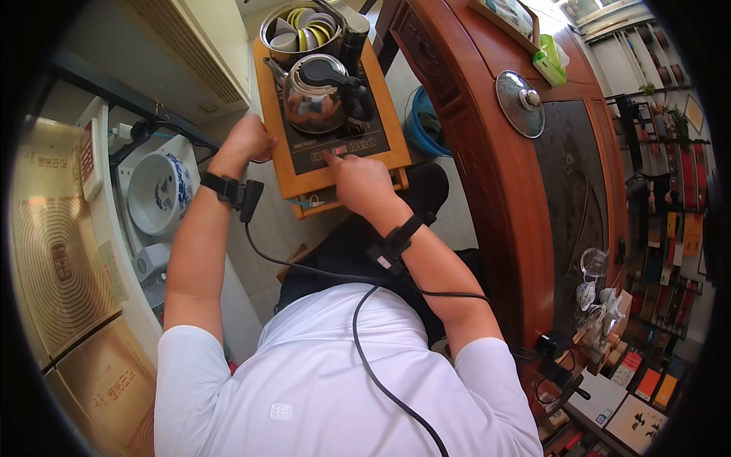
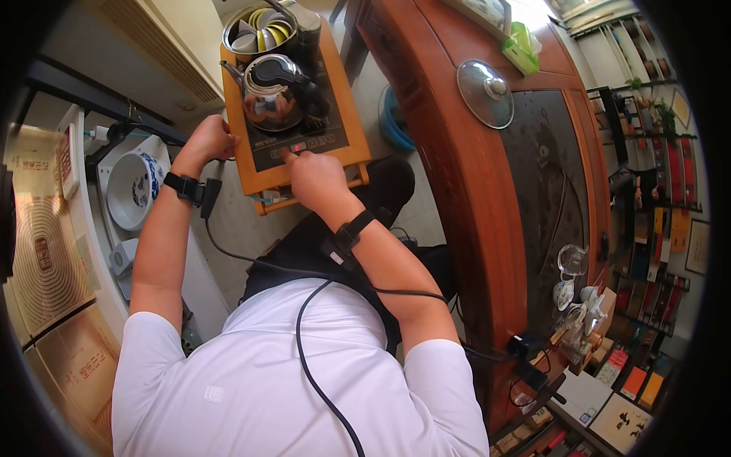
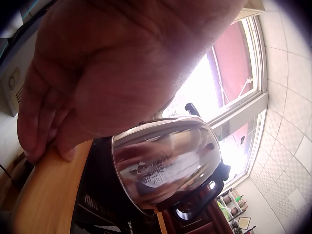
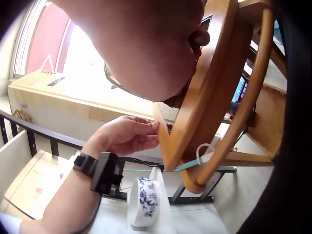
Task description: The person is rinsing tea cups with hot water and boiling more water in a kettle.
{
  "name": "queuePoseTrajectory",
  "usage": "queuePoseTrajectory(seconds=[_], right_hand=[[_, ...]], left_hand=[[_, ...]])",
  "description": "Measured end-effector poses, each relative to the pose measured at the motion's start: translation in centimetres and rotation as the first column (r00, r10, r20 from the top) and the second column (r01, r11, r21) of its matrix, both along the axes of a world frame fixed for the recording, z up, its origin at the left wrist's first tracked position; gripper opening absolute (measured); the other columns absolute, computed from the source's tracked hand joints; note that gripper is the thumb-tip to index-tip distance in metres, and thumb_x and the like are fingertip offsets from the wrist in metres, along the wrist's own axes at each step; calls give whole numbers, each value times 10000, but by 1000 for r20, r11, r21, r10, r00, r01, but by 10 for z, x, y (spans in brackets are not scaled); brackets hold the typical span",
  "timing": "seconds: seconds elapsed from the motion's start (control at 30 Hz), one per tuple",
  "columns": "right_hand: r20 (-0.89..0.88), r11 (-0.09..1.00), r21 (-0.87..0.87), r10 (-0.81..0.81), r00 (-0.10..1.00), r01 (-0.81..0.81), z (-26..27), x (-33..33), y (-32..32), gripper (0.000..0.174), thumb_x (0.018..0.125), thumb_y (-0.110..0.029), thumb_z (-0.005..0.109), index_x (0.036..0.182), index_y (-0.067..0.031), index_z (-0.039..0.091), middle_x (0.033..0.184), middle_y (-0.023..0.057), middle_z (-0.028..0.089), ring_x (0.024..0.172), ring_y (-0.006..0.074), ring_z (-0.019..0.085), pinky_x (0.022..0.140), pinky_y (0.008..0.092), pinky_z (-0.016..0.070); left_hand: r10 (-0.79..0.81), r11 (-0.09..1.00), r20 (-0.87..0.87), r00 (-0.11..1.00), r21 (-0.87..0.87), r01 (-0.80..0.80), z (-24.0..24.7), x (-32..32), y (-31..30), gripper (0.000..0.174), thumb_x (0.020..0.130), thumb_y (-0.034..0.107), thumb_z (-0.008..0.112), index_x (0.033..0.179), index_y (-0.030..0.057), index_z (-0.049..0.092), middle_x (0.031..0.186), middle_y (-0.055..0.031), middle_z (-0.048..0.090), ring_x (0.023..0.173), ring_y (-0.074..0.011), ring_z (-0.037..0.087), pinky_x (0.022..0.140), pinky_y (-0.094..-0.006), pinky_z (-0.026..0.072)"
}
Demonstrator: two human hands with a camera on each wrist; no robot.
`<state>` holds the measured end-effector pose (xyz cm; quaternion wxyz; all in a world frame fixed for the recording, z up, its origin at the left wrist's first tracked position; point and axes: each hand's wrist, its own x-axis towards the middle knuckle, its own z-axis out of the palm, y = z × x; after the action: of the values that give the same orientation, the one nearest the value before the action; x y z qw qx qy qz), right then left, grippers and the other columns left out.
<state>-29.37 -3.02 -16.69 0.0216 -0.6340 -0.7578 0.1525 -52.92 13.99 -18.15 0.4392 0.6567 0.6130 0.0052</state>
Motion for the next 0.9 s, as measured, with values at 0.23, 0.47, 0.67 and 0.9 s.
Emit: queuePoseTrajectory(seconds=[0.23,0.47,0.67,0.9], right_hand=[[-150,979,184,-57,987,85,-2,5,-3,590,921,-57,622,1506,-134,636,1006,135,763,939,339,768,797,456,607],[-69,992,122,-6,998,15,-10,0,4,553,928,-73,619,1477,-125,663,1006,145,771,931,320,773,772,447,605],[-126,960,209,-164,978,188,-2,32,-2,509,938,-78,610,1440,-127,678,1004,142,770,914,358,765,784,479,610],[-129,936,197,-271,954,293,-5,64,-12,492,974,-65,592,1449,-152,681,1038,134,766,948,361,751,793,497,605]], left_hand=[[-18,1000,-9,1000,-3,18,-6,-1,2,168,974,50,763,1005,-114,776,805,-132,783,679,-184,768,603,-313,610],[-22,1000,-34,999,12,23,-1,0,1,165,974,47,760,996,-115,776,803,-138,783,673,-185,765,597,-317,603],[-22,1000,-9,1000,13,22,-1,0,-1,158,972,49,764,979,-109,776,801,-132,780,685,-182,768,601,-317,603],[-22,1000,-31,999,17,22,-2,1,1,159,974,55,769,988,-103,778,825,-123,785,709,-186,778,615,-310,620]])
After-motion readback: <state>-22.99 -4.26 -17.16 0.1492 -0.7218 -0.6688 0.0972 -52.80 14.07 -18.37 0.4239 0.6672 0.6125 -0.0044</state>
